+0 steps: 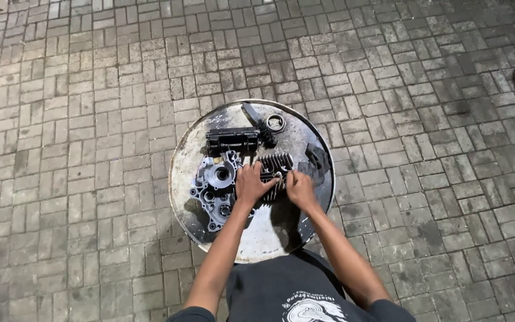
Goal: The person is inspecting and arranging various disassembled engine components, including a cylinder block and crankcase parts, on a circular work surface.
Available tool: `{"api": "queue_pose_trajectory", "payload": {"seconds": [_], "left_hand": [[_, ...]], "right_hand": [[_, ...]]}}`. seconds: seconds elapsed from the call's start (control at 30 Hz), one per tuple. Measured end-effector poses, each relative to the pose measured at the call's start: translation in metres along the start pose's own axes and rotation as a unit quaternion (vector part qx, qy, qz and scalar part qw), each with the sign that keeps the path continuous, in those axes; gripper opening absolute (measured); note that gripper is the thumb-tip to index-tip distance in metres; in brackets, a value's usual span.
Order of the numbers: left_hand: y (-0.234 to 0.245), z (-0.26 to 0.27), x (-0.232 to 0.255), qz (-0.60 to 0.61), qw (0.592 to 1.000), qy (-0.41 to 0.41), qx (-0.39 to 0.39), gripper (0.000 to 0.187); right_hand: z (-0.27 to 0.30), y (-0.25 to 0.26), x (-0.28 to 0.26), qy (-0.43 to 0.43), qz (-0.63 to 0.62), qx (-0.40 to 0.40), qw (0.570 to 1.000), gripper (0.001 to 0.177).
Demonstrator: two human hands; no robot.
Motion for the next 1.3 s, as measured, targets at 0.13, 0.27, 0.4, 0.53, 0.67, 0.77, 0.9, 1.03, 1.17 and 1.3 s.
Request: {"api": "queue_pose_trajectory", "payload": {"seconds": [0.13,0.27,0.4,0.53,0.67,0.77,0.9,1.03,1.17,1.3], "left_hand": [[0.0,0.0,0.002,-0.001,1.0,-0.003,-0.01,0.062],[0.0,0.001,0.001,0.006,1.0,-0.004,-0.001,0.063],[-0.002,0.002,-0.001,-0.005,1.0,0.0,0.0,0.065],[0.0,0.002,0.0,-0.002,1.0,-0.005,0.008,0.065],[0.008,0.001,0.007,0.016,1.0,-0.011,0.008,0.062],[0.004,0.002,0.004,0.034,0.999,-0.008,0.008,0.063],[-0.006,0.0,-0.006,0.006,1.0,-0.009,0.015,0.069],[0.0,0.001,0.001,0.006,1.0,-0.007,0.006,0.065],[0.002,0.002,0.003,0.021,1.0,0.001,0.002,0.064],[-0.001,0.001,0.0,0.0,1.0,0.002,-0.005,0.062]], "right_hand": [[0.012,-0.012,0.0,0.073,0.08,-0.037,0.993,0.041],[-0.004,-0.005,0.023,0.012,0.036,-0.032,0.999,0.04],[-0.012,-0.039,0.035,-0.019,0.064,-0.065,0.996,0.043],[0.004,-0.03,0.008,0.048,0.108,-0.06,0.991,0.04],[0.002,-0.011,0.011,0.011,0.069,-0.042,0.997,0.043],[-0.003,-0.015,0.009,-0.006,0.069,-0.016,0.997,0.044],[0.008,-0.016,-0.016,0.045,0.086,-0.054,0.994,0.039],[0.01,-0.023,0.005,0.036,0.065,-0.068,0.995,0.04],[-0.007,-0.008,0.026,-0.014,0.036,-0.051,0.998,0.041],[-0.008,-0.029,0.017,-0.021,0.055,-0.036,0.998,0.04]]}}
Point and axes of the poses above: each hand's wrist, its own z-axis away from the middle knuckle, its own y-axis out of the back of the hand, x = y × z, the point moved 7 cm from there along -z, towards the middle knuckle, and after that the axes turned 11 degrees about z, right-handed, at the moved point
